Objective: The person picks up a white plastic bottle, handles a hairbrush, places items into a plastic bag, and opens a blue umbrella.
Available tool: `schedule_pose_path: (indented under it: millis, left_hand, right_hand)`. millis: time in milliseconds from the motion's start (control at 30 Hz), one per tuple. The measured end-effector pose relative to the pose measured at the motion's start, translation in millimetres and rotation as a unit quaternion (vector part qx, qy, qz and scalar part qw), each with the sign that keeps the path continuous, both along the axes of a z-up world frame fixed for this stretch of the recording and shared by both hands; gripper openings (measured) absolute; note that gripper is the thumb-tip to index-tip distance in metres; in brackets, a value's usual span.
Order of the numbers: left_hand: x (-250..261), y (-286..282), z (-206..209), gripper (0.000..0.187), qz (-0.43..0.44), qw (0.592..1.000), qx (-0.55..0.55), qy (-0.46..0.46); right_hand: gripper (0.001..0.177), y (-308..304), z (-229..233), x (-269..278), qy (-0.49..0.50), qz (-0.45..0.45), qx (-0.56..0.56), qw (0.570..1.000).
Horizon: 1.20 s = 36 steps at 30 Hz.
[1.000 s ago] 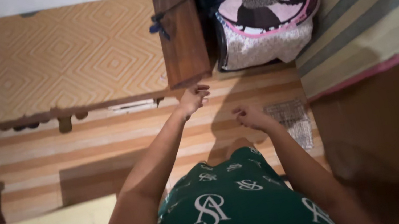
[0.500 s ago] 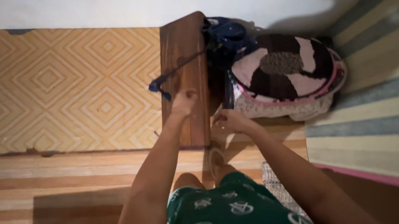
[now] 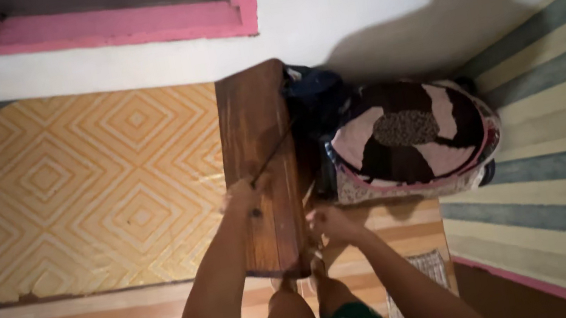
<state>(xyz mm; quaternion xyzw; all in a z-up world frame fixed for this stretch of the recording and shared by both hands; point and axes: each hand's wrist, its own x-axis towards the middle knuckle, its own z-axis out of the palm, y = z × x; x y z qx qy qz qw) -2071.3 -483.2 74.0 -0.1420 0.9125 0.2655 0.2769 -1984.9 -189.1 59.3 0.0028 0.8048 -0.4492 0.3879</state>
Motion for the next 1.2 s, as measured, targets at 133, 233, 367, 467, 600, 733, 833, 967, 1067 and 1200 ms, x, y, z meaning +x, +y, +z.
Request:
schedule_pose_path:
  millis: [133,233,367,467,600,733,833,967,1067,1200]
  left_hand:
    - [52.5,28.3,37.8,0.052,0.034,0.993,0.101,0.056]
    - [118.8,36.6,73.8,0.042,0.13,0.93,0.344,-0.016]
    - [190.9,77.0,89.7,0.035,0.116,0.917,0.374,0.08]
    - [212.5,79.6,107.0,0.039,0.051,0.934,0.344,0.077]
    - [172.0,52.1,153.3,0.028,0.003,0.904,0.403,0.142]
    - [99.5,12.4,253.2,0.02,0.198,0.792,0.356,0.455]
    - [99.5,1.2,346.0,0.037,0.165,0.72,0.326,0.591]
    - [130.7,-6.5,385.7,0.057,0.175,0.771,0.109,0.602]
    - [176.4,-19.8,337.8,0.047,0.285,0.765,0.225,0.533]
    - [256.3,-41.2,253.6,0.039,0.388,0.698,0.275,0.535]
  right_hand:
    - [0.034,1.1,7.0,-26.9,-0.005,-0.186,-0.149,0.971]
    - [0.035,-2.7,37.3,-73.4,0.071,-0.366,-0.14,0.917]
    - [0.031,21.5,116.5,-124.3,0.093,-0.486,-0.418,0.762]
    - [0.026,17.8,149.2,-146.1,0.05,-0.45,-0.414,0.79]
    - [0.019,-16.1,149.5,-128.3,0.143,-0.424,-0.321,0.835]
    - [0.022,-53.7,168.2,-106.9,0.458,-0.148,-0.165,0.861]
    - [0.035,-86.6,208.6,-73.3,0.463,-0.046,-0.165,0.87]
    - [0.037,-107.2,244.0,-45.9,0.39,0.032,-0.146,0.909]
    - [0.032,-93.9,225.9,-41.7,0.341,0.062,-0.222,0.911]
    - [0.037,-67.8,196.3,-59.0,-0.013,0.015,-0.284,0.959]
